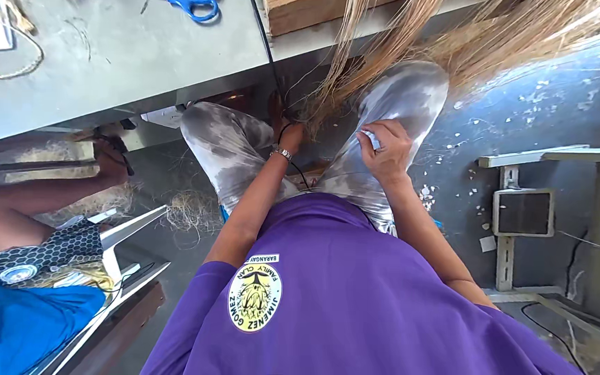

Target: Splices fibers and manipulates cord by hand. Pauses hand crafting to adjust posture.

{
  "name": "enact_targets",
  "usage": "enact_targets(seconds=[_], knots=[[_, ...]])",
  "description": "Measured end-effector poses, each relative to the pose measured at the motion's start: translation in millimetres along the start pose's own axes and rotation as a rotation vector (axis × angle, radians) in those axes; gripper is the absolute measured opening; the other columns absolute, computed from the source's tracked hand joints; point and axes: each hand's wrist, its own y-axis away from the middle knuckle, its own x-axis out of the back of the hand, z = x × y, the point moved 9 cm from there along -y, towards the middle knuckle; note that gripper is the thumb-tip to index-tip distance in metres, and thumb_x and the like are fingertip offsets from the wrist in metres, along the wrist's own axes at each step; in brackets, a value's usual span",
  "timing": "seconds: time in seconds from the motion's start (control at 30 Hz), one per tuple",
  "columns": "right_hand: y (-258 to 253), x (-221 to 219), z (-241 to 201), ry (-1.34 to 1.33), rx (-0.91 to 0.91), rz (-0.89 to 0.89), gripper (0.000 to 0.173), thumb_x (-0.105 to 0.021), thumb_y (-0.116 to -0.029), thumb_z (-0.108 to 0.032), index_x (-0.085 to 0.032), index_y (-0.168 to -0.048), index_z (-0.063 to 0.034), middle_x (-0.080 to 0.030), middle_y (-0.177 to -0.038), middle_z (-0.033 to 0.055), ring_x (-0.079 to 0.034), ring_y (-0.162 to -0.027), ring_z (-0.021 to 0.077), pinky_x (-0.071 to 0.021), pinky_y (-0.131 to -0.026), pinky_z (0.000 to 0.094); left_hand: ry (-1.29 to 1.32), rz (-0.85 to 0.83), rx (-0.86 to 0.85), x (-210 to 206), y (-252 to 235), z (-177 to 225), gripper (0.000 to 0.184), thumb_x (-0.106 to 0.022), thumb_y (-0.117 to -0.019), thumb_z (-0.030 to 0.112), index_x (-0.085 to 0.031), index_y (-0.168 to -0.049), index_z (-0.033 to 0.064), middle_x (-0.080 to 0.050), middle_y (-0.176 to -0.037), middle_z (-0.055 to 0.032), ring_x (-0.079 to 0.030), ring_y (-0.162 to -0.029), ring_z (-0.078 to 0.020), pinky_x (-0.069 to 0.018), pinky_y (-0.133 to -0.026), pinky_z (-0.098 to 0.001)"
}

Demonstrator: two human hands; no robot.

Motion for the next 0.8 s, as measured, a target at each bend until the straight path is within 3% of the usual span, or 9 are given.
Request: enact_targets(seconds=[0.03, 0.1, 0.23, 0.3, 0.37, 0.43, 0.57, 0.7, 0.8], knots=[[-0.1, -2.8, -0.2, 0.017, 0.014, 0.006, 0.024, -0.064, -0.0996, -0.018, -0.076, -0.100, 0.0019, -0.074, -0.100, 0.0212, -0.071, -0.098, 0.0362, -0.0565, -0.089, 0.0452, 0.096, -0.006, 0.041, -2.7, 9.3, 2.5, 0.047, -0.051, -0.1057, 0.009, -0.037, -0.149, -0.0027, -0.050, -0.141, -0.0239, -0.063, -0.112, -0.0297, -0.0581, -0.090, -0.0400], [0.1, -5.6, -1.2, 0.033, 0.032, 0.004, 0.025, -0.063, -0.1003, -0.019, -0.076, -0.101, 0.0016, -0.074, -0.101, 0.0213, -0.071, -0.098, 0.0366, -0.0561, -0.090, 0.0458, 0.187, -0.021, 0.089, -7.1, 27.1, 7.9, 0.042, -0.049, -0.1062, 0.008, -0.040, -0.145, -0.0048, -0.051, -0.140, -0.0226, -0.063, -0.112, -0.0271, -0.0569, -0.092, -0.0370], [1.9, -7.5, -4.7, 0.062, 0.058, -0.009, 0.025, -0.061, -0.1007, -0.019, -0.076, -0.102, 0.0017, -0.074, -0.102, 0.0217, -0.071, -0.099, 0.0382, -0.0558, -0.090, 0.0473, 0.069, -0.225, 0.029, -13.6, 81.6, 27.6, 0.038, -0.049, -0.1077, 0.016, -0.049, -0.141, -0.0026, -0.058, -0.132, -0.0184, -0.061, -0.113, -0.0220, -0.0519, -0.096, -0.0372], [0.9, -7.0, -7.7, 0.076, 0.068, -0.009, 0.025, -0.061, -0.1006, -0.018, -0.076, -0.101, 0.0018, -0.074, -0.101, 0.0220, -0.071, -0.099, 0.0383, -0.0555, -0.090, 0.0472, -0.154, -0.341, -0.152, -6.2, 112.4, 43.9, 0.035, -0.048, -0.1088, 0.017, -0.059, -0.135, -0.0036, -0.068, -0.125, -0.0169, -0.065, -0.115, -0.0209, -0.0521, -0.098, -0.0383], [2.1, -7.2, -7.9, 0.076, 0.073, -0.016, 0.024, -0.061, -0.1008, -0.018, -0.076, -0.101, 0.0009, -0.074, -0.102, 0.0211, -0.071, -0.099, 0.0374, -0.0549, -0.090, 0.0462, -0.442, -0.285, -0.427, 14.2, 137.5, 56.8, 0.025, -0.057, -0.1043, 0.013, -0.071, -0.118, -0.0020, -0.076, -0.100, -0.0099, -0.072, -0.092, -0.0150, -0.0581, -0.087, -0.0358], [2.2, -6.1, -7.3, 0.058, 0.078, -0.015, 0.025, -0.061, -0.1008, -0.019, -0.076, -0.100, 0.0009, -0.074, -0.101, 0.0210, -0.071, -0.099, 0.0368, -0.0552, -0.090, 0.0454, -0.620, -0.195, -0.573, 38.2, 155.7, 55.5, 0.017, -0.068, -0.0970, 0.012, -0.075, -0.108, 0.0012, -0.075, -0.096, -0.0094, -0.072, -0.085, -0.0150, -0.0590, -0.083, -0.0370], [-2.8, 0.0, -6.9, -0.102, 0.002, -0.065, 0.028, -0.061, -0.1017, -0.019, -0.075, -0.103, 0.0054, -0.073, -0.103, 0.0243, -0.071, -0.100, 0.0353, -0.0562, -0.091, 0.0447, -0.759, -0.252, -0.587, 52.8, 182.2, 19.8, 0.027, -0.069, -0.0982, 0.022, -0.074, -0.114, 0.0010, -0.073, -0.112, -0.0152, -0.071, -0.101, -0.0238, -0.0581, -0.092, -0.0435], [-8.8, 13.8, -20.1, -0.283, -0.081, -0.091, 0.029, -0.058, -0.1040, -0.018, -0.073, -0.110, 0.0055, -0.073, -0.105, 0.0204, -0.070, -0.097, 0.0203, -0.0555, -0.092, 0.0330, -0.853, -0.355, -0.580, 39.8, 196.2, -13.4, 0.036, -0.061, -0.1027, 0.028, -0.072, -0.123, 0.0009, -0.073, -0.117, -0.0181, -0.070, -0.108, -0.0320, -0.0525, -0.099, -0.0549], [-4.8, 32.4, -50.5, -0.342, -0.021, -0.057, 0.025, -0.058, -0.1031, -0.013, -0.073, -0.108, 0.0066, -0.073, -0.103, 0.0199, -0.070, -0.097, 0.0180, -0.0557, -0.093, 0.0311, -0.819, -0.407, -0.645, 32.8, 199.7, -20.4, 0.036, -0.064, -0.1006, 0.026, -0.071, -0.123, -0.0016, -0.074, -0.114, -0.0176, -0.072, -0.106, -0.0304, -0.0540, -0.098, -0.0545]])
